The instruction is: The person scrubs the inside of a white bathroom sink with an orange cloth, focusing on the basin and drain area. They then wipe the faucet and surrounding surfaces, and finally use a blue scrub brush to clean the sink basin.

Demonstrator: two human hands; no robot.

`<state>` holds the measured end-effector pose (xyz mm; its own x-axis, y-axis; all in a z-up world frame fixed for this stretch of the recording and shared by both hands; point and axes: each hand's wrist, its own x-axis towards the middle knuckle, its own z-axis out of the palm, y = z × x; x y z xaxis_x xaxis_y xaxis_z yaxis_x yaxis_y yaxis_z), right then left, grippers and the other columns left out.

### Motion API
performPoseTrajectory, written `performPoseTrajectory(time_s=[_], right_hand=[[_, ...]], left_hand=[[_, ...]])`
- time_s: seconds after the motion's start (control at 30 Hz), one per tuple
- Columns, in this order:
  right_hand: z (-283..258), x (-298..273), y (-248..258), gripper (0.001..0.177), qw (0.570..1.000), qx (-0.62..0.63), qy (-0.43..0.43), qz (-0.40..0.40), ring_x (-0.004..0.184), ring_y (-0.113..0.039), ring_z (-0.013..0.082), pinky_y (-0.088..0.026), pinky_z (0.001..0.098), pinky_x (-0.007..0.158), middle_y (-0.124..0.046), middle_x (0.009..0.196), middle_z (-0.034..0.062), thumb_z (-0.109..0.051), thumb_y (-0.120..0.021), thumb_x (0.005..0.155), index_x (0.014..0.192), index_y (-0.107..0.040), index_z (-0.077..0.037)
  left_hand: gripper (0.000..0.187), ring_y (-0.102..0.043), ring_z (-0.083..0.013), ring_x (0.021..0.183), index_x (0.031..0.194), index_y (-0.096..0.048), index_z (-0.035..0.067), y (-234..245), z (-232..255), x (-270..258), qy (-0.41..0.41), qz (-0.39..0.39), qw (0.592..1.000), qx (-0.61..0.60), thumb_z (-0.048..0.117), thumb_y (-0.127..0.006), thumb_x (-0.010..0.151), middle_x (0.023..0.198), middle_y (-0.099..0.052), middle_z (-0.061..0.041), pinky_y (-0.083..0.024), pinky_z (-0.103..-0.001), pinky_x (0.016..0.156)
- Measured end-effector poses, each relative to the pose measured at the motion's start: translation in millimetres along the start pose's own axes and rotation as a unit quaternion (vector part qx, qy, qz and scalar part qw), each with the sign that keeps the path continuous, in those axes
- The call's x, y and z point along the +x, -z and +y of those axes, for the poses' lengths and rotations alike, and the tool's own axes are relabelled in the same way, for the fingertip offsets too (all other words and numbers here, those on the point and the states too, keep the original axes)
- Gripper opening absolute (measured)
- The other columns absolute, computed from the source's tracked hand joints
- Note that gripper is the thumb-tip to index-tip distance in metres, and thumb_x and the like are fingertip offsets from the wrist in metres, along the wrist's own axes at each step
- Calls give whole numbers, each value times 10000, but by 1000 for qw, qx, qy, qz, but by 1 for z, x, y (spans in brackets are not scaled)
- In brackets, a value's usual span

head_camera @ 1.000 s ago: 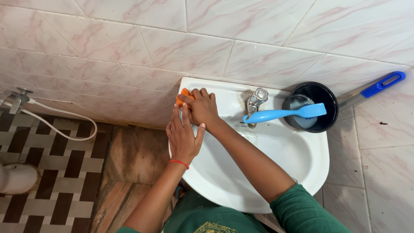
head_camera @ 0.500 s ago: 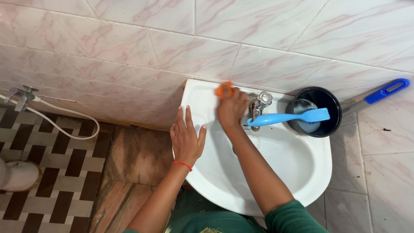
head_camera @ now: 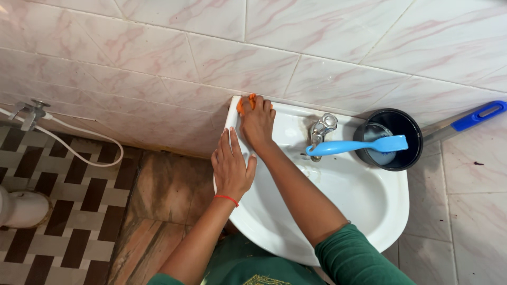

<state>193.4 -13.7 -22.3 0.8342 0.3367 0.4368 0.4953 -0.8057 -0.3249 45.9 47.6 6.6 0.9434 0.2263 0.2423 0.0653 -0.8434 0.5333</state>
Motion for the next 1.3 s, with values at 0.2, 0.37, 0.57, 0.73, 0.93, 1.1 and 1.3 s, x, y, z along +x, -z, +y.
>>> performPoseTrajectory(time_s=[0.2,0.37,0.57,0.73,0.93,1.1,1.3], right_hand=[[4,-28,37,478,990,49,52,-123,1169,-465,304,-385,452,941,-573,1288,60,-158,-705,839,1315,-673,-192],[0,-72,60,493,981,100,59,-152,1186,-422,327,-346,474,932,-531,1316,102,-198,-741,811,1298,-670,-189],[-3,-148,48,501,911,371,51,-175,1264,-431,347,-339,460,1132,-475,1376,134,-97,-743,831,1317,-621,-82],[34,-207,102,554,759,509,39,-404,1329,-453,269,-361,381,1148,-502,1373,103,-134,-809,834,1364,-652,-104],[97,-206,175,398,658,441,-30,-609,1260,-546,253,-410,367,1095,-586,1303,84,-190,-852,793,1182,-786,-130],[56,-188,99,382,807,394,46,-437,1154,-607,231,-477,359,1043,-682,1193,43,-191,-830,775,1150,-776,-137],[55,-190,56,479,798,429,-31,-422,1356,-474,284,-373,401,1152,-489,1462,123,-169,-794,898,1355,-652,-136]], left_hand=[[859,-263,-425,1511,1603,-159,-16,-5,-1,-3,-7,5,1000,1,475,-537,1008,1621,-270,-300,-203,-598,1182],[823,-236,-409,1545,1625,-214,39,-3,-5,-7,-22,4,997,-77,539,-446,1013,1637,-328,-226,-162,-582,1227],[768,-202,-409,1566,1633,-269,74,-1,-15,-7,-27,-17,990,-139,553,-373,1042,1606,-429,-182,-111,-595,1240],[705,-158,-435,1569,1582,-383,100,5,-14,-7,-37,-63,990,-122,546,-396,1036,1516,-535,-154,-84,-632,1229],[696,-152,-466,1546,1547,-437,97,7,-4,-8,-58,-48,995,-59,544,-463,1015,1472,-566,-152,-112,-645,1201],[673,-166,-450,1548,1537,-463,107,3,-4,-6,-47,-48,996,-64,523,-489,1008,1455,-582,-140,-115,-647,1203],[655,-186,-437,1547,1509,-493,96,3,-4,-7,-47,-38,997,-48,487,-566,988,1446,-591,-128,-137,-630,1211]])
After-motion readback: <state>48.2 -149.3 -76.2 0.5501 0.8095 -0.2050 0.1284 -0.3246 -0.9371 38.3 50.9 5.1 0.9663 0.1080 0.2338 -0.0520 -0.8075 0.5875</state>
